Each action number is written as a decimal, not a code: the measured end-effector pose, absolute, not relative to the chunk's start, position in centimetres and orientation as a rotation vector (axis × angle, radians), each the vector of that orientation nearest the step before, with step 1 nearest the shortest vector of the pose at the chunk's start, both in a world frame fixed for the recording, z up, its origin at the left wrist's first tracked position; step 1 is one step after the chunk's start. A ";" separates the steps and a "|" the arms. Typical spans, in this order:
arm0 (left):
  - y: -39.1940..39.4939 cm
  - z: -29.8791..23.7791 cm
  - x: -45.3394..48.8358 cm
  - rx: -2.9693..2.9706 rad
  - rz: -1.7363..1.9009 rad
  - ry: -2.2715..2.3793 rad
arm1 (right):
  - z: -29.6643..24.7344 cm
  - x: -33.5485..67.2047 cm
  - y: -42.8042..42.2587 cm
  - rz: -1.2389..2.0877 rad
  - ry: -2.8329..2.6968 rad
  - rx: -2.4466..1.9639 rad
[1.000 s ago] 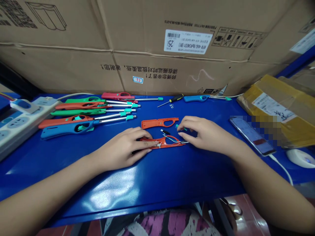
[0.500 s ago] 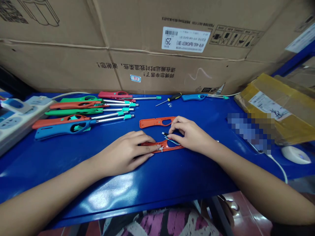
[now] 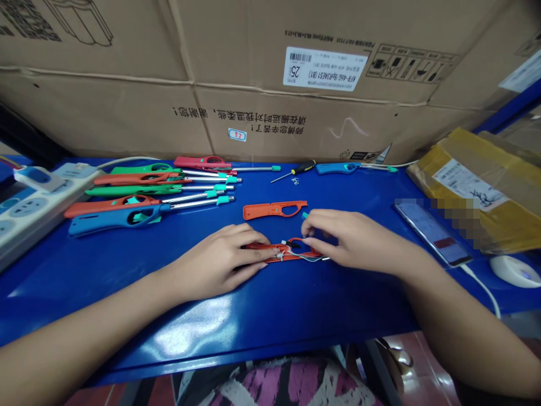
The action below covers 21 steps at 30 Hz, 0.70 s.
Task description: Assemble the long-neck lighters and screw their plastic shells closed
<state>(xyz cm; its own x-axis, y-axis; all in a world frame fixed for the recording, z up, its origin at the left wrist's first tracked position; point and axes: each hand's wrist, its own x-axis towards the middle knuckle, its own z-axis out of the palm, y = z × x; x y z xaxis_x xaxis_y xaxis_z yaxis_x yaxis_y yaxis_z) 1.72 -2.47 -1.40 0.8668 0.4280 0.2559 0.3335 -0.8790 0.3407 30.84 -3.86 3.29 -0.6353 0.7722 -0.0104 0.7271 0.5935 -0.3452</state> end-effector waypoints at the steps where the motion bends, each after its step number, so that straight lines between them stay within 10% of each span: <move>1: -2.5 -1.4 1.7 2.756 0.475 0.576 | 3.8 31.5 -3.8 0.506 -2.684 -1.331; 21: -2.2 -1.4 1.7 2.762 0.472 0.591 | 3.4 31.3 -3.6 0.616 -2.665 -1.233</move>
